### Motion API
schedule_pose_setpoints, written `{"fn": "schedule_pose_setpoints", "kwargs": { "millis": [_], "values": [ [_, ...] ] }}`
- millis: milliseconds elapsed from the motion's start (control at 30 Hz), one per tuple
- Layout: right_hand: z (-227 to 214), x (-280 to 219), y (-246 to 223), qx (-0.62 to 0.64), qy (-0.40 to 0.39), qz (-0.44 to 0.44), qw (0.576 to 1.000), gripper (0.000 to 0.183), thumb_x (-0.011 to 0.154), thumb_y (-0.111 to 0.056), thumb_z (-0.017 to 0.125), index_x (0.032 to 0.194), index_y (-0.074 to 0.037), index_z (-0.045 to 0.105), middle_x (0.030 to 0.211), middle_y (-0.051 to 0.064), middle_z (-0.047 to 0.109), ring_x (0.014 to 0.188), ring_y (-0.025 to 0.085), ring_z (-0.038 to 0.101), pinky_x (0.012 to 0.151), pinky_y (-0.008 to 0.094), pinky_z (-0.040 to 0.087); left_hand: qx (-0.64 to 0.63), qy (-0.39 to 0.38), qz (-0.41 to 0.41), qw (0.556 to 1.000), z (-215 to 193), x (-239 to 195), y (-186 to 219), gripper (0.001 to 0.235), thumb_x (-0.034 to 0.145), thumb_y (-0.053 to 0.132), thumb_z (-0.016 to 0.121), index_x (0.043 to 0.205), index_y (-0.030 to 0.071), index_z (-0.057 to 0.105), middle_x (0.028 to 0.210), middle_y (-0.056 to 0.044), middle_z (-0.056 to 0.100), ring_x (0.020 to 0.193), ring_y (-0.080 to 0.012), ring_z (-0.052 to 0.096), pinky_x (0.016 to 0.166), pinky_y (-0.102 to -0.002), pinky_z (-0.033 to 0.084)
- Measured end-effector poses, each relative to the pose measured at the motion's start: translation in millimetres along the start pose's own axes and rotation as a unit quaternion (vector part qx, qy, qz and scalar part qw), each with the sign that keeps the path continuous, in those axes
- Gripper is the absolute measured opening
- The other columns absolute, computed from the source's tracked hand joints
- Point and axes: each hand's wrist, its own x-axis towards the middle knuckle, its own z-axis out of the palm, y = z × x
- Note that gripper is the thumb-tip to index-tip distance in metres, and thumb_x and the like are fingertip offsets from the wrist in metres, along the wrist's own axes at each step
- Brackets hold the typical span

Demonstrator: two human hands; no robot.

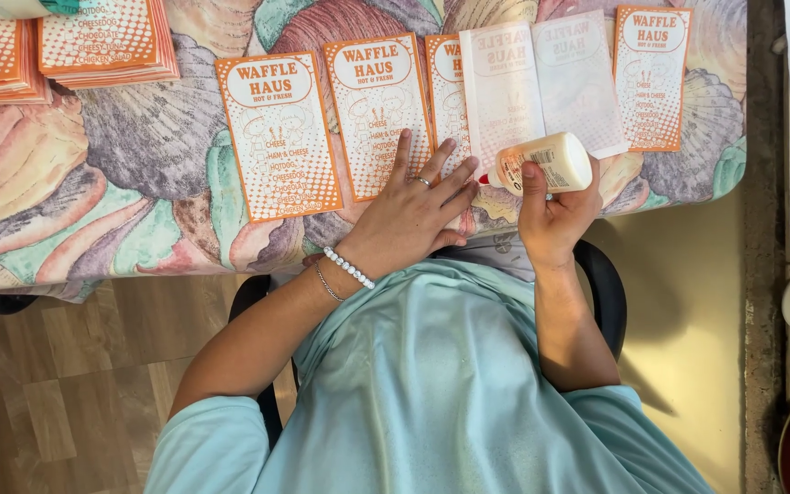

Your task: Applying glue to the edges of paper bags and folding them to complete the assembly.

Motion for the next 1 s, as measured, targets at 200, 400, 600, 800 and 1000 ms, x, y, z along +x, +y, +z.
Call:
{"fn": "schedule_pose_setpoints", "kwargs": {
  "millis": [200,400,600,800,1000],
  "values": [
    [-1.0,0.1,6.8,0.001,0.005,-0.008,1.0,0.03,0.102,-0.014,0.078,0.119,0.005,0.062,0.101,0.028,0.072,0.112,0.048,0.062,0.08,0.053,0.055,0.003,-0.004,-0.001,1.0,-1.9,-0.3,0.2,0.068,0.098,0.062,0.044,0.142,0.011,0.058,0.157,-0.016,0.048,0.153,-0.0417,0.024,0.119,-0.079,-0.001],
    [-5.6,5.3,10.6,0.021,0.027,-0.017,0.999,0.025,0.103,-0.008,0.075,0.118,0.006,0.061,0.103,0.026,0.071,0.115,0.037,0.062,0.085,0.049,0.052,0.006,-0.003,0.0,1.0,-2.9,0.5,0.6,0.067,0.099,0.061,0.044,0.141,0.011,0.058,0.156,-0.016,0.048,0.152,-0.0424,0.026,0.118,-0.079,-0.001],
    [-18.2,9.1,23.6,0.006,0.032,-0.018,0.999,0.024,0.107,-0.011,0.071,0.12,0.004,0.058,0.107,0.023,0.068,0.115,0.031,0.062,0.089,0.047,0.05,-0.001,-0.004,0.0,1.0,-1.9,0.6,-0.1,0.066,0.099,0.06,0.046,0.14,0.011,0.059,0.157,-0.016,0.048,0.152,-0.0428,0.026,0.118,-0.079,-0.001],
    [-30.1,13.3,30.9,0.015,0.047,0.007,0.999,0.026,0.11,-0.008,0.067,0.13,0.001,0.054,0.118,0.018,0.066,0.119,0.022,0.056,0.095,0.046,0.049,0.001,0.0,0.002,1.0,-0.4,0.2,-0.9,0.065,0.099,0.06,0.046,0.139,0.01,0.059,0.156,-0.015,0.048,0.152,-0.0426,0.027,0.118,-0.079,-0.002],
    [-41.7,22.4,36.8,0.085,0.098,0.034,0.991,0.025,0.109,-0.008,0.07,0.123,0.005,0.054,0.108,0.02,0.065,0.099,0.027,0.065,0.083,0.041,0.059,0.05,-0.001,0.008,0.999,-11.9,2.0,0.5,0.065,0.089,0.057,0.066,0.137,0.013,0.061,0.156,-0.009,0.048,0.147,-0.0399,0.037,0.116,-0.079,0.017]
  ]
}}
